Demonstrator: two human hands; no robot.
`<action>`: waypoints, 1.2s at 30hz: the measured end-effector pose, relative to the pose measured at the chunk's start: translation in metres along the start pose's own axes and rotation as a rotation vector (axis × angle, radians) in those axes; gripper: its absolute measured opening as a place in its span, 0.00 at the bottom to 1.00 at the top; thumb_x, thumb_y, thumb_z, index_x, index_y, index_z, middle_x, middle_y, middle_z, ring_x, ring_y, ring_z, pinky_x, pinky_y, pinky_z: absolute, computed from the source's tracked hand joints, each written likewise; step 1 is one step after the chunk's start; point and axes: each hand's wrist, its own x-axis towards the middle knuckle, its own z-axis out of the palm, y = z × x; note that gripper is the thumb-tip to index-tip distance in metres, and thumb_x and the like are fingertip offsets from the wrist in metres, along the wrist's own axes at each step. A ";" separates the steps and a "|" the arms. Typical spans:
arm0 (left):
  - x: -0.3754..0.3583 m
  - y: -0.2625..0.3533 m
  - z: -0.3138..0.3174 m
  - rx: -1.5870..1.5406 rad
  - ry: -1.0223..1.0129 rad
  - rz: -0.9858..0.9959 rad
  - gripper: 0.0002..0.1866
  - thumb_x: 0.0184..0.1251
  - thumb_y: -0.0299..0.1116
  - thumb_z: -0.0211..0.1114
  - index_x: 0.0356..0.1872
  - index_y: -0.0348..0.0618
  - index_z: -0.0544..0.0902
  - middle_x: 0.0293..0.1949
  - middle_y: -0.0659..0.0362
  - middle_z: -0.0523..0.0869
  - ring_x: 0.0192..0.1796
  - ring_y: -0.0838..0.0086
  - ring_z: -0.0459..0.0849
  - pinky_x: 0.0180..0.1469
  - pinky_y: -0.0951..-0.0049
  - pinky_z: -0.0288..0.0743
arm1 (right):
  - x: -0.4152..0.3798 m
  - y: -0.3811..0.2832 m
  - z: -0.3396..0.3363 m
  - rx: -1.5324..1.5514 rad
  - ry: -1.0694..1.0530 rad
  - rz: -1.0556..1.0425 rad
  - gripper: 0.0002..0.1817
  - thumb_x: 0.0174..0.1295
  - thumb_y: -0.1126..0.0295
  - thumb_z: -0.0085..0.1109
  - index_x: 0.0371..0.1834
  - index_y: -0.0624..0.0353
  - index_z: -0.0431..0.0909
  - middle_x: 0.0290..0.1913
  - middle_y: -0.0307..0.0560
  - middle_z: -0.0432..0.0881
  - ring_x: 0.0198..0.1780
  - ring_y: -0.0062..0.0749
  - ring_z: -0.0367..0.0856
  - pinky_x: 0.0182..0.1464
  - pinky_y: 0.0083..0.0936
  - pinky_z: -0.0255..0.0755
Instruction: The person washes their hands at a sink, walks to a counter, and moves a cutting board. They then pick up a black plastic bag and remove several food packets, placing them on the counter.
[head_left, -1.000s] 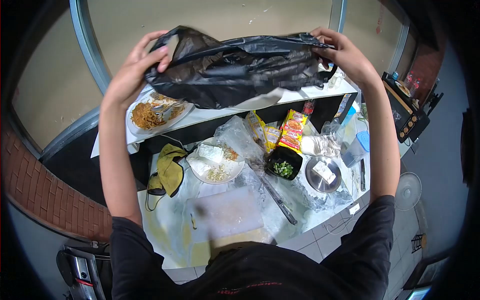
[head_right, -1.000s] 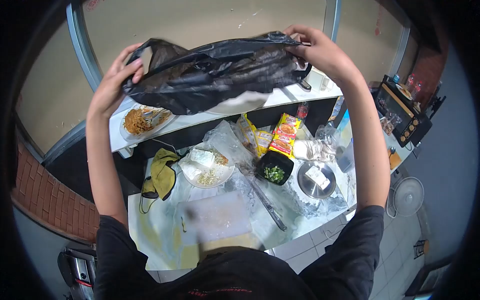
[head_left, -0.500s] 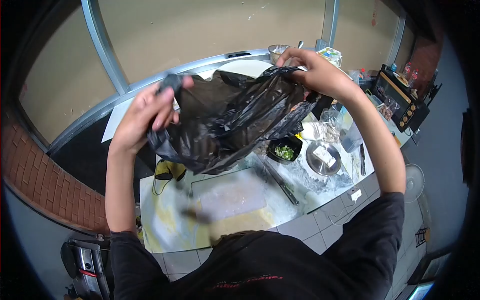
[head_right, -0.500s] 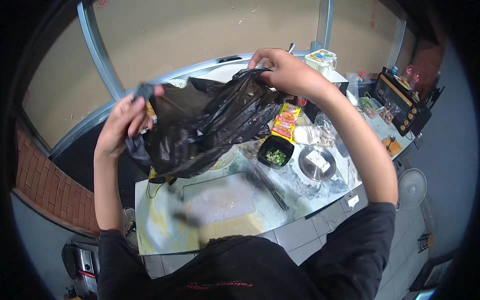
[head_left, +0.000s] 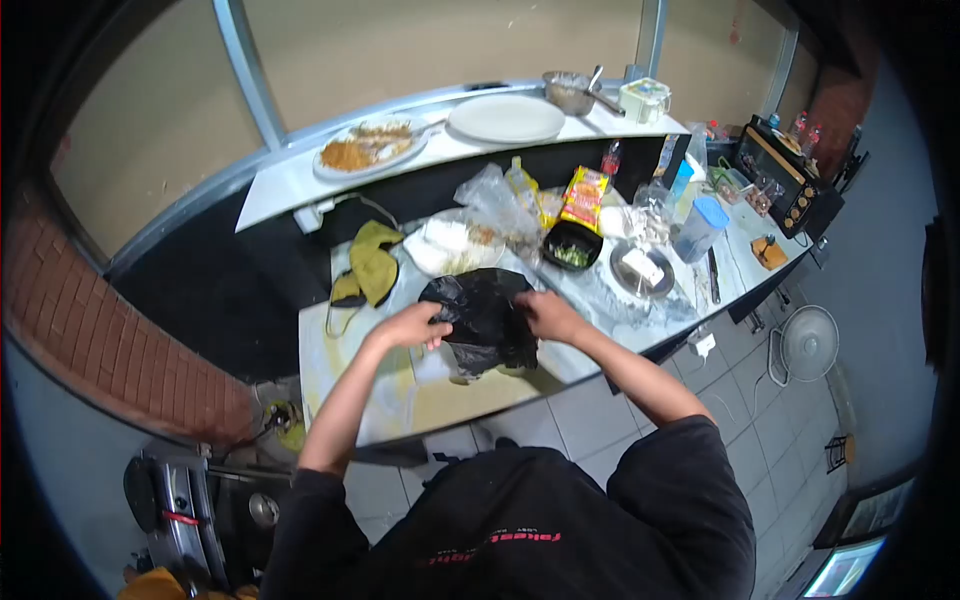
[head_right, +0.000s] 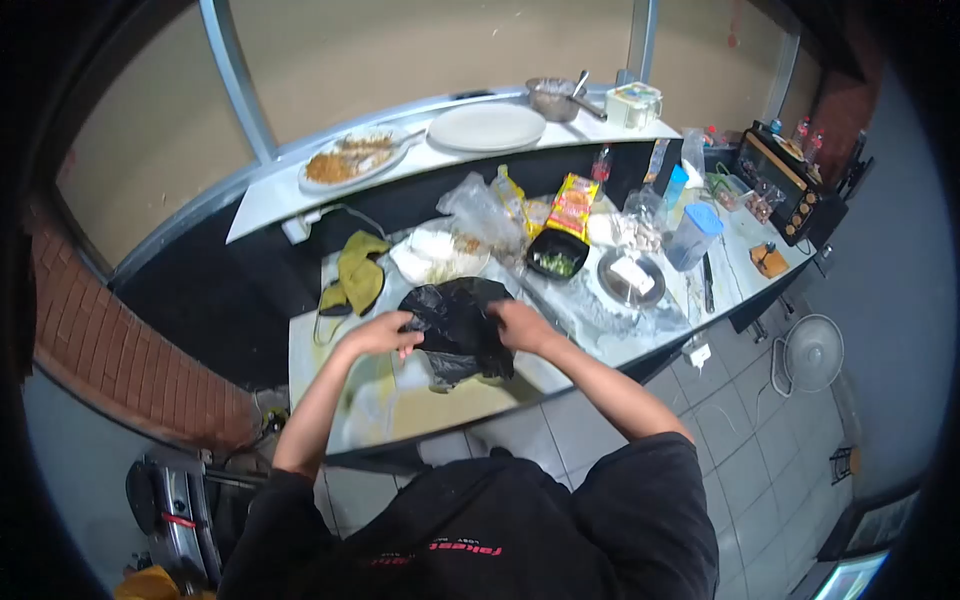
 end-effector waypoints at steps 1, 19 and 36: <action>-0.011 -0.001 0.001 -0.113 -0.039 0.008 0.14 0.71 0.39 0.61 0.36 0.35 0.77 0.26 0.59 0.84 0.27 0.77 0.83 0.33 0.74 0.76 | -0.002 -0.011 -0.004 0.035 -0.044 0.042 0.17 0.49 0.79 0.50 0.43 0.61 0.81 0.37 0.62 0.83 0.40 0.52 0.84 0.45 0.44 0.76; -0.137 0.067 0.038 -0.581 0.739 0.463 0.14 0.77 0.41 0.53 0.39 0.39 0.71 0.27 0.61 0.78 0.26 0.81 0.74 0.32 0.79 0.70 | -0.082 -0.104 -0.101 0.562 0.648 0.292 0.26 0.53 0.89 0.57 0.56 0.55 0.72 0.45 0.38 0.69 0.29 0.11 0.69 0.33 0.11 0.67; -0.119 0.054 0.058 -0.704 0.617 0.238 0.13 0.77 0.39 0.52 0.48 0.38 0.74 0.22 0.63 0.76 0.22 0.84 0.70 0.26 0.83 0.64 | -0.129 -0.084 -0.078 0.872 0.348 0.530 0.09 0.67 0.75 0.53 0.49 0.58 0.72 0.31 0.35 0.75 0.25 0.15 0.72 0.26 0.16 0.68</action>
